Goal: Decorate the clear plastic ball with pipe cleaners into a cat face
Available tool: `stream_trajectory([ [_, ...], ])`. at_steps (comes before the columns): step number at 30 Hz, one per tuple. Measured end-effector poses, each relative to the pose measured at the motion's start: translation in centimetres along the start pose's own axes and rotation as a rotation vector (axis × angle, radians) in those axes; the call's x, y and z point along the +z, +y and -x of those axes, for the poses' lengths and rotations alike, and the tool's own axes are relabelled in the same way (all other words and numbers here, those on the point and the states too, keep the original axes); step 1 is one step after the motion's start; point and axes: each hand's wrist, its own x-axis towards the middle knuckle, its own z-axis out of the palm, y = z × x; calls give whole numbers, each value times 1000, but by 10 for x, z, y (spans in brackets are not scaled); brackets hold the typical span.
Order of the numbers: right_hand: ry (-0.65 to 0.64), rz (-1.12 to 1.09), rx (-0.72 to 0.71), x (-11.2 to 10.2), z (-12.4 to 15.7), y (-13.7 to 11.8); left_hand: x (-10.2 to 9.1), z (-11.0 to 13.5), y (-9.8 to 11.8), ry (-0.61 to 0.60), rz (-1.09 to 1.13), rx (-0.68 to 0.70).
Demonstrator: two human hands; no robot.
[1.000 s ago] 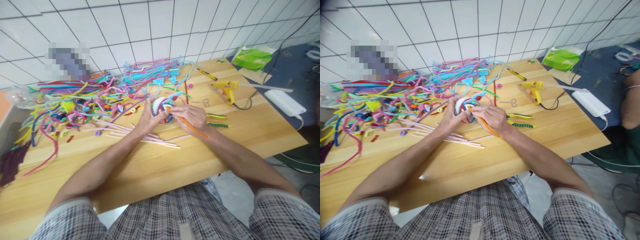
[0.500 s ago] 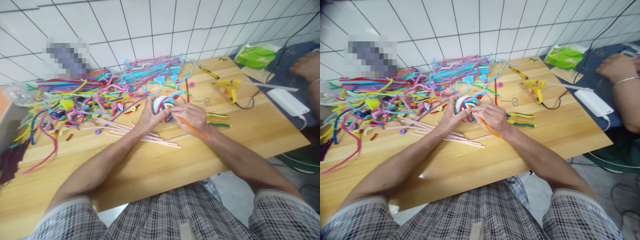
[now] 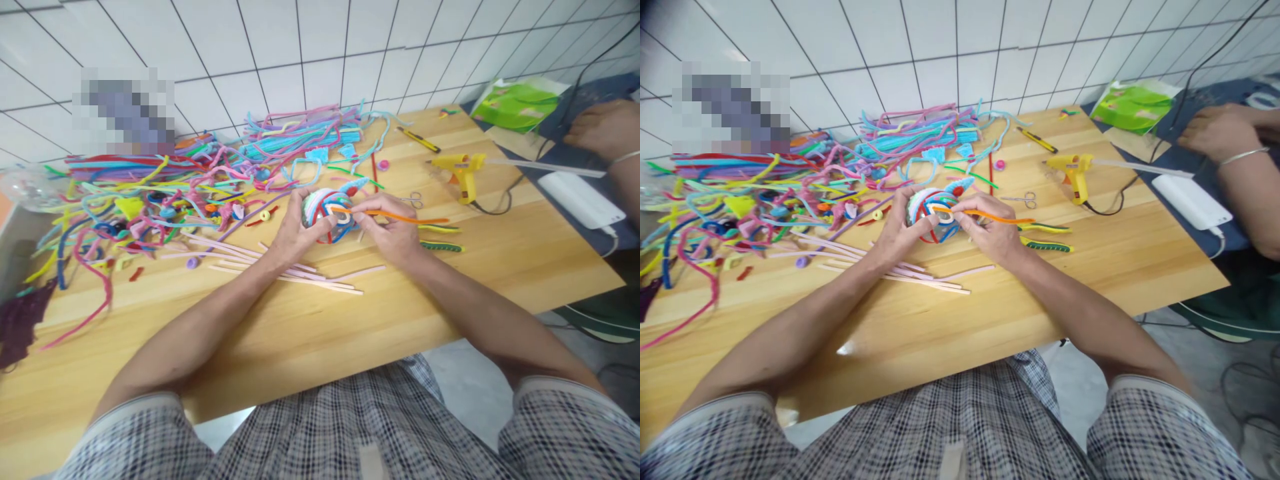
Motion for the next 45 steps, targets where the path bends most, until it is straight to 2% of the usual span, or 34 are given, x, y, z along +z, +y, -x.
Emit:
stream_trajectory([
  [4, -7, -45, 64, 1, 0, 4, -1, 0, -1, -29, 12, 8],
  [10, 6, 59, -46, 4, 4, 9, -2, 0, -4, -19, 31, 8],
  [17, 7, 88, -92, 5, 4, 8, -3, 1, -3, -35, 27, 0],
  [28, -16, 93, -136, 6, 5, 9, -3, -3, -1, 68, -30, -2],
  [36, -19, 120, -164, 5, 5, 11, -2, -6, -10, 134, -32, 9],
  [45, -65, 128, -131, 3, 8, 11, -5, -6, -10, 143, -14, -12],
])
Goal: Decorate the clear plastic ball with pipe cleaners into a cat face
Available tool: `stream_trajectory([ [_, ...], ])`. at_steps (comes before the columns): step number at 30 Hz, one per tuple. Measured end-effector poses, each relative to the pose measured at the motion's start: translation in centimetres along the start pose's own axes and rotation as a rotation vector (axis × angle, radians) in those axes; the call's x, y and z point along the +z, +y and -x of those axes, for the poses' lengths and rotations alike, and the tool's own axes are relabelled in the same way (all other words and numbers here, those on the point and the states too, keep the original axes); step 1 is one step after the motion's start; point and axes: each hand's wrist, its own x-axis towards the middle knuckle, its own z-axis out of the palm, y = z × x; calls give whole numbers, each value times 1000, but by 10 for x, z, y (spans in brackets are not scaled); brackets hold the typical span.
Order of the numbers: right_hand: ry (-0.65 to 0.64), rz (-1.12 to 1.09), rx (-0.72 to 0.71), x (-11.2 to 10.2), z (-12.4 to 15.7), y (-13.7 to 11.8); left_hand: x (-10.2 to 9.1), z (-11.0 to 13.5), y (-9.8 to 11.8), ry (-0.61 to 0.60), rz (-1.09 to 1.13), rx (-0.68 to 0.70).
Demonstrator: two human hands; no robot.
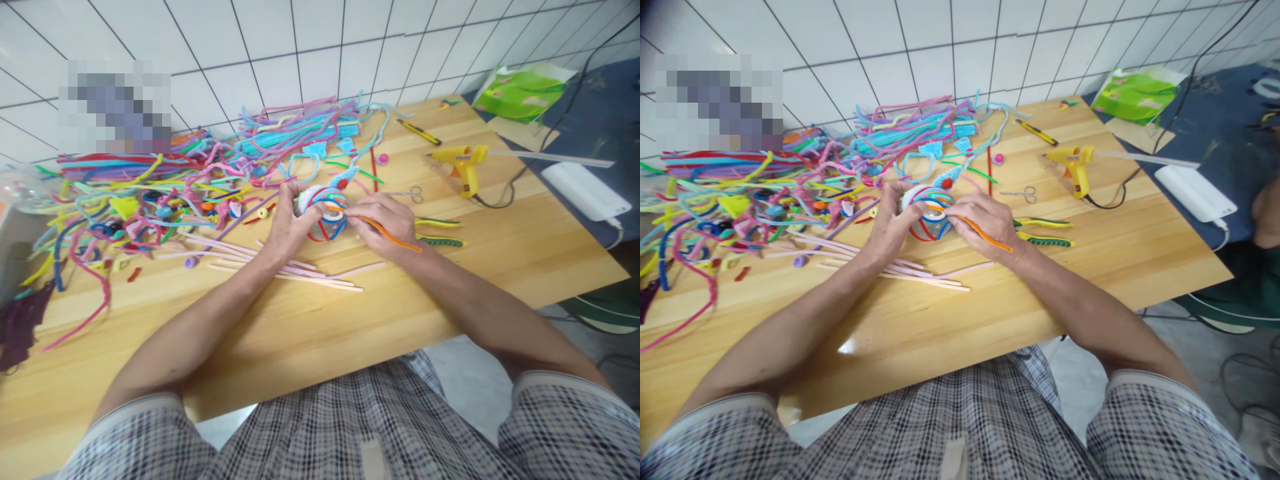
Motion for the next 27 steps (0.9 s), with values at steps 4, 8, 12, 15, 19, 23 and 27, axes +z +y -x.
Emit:
stream_trajectory([
  [4, -10, 13, -17, 0, 0, 2, 2, 2, 3, 23, -14, 2],
  [8, -34, 44, -34, 1, 0, 3, 5, 6, 4, 48, -26, -2],
  [12, -19, 90, -95, 2, 0, 4, 6, 6, 5, 44, -50, 6],
  [15, -4, 89, -141, 3, 1, 4, 6, 5, 6, 20, -86, 4],
  [19, -43, 110, -93, 3, 2, 3, 6, 5, 6, 34, -107, 19],
  [23, -31, 97, -114, 3, 2, 2, 7, 6, 5, 37, -113, 42],
  [27, -34, 77, -121, 2, 3, 2, 5, 5, 4, 35, -118, 50],
])
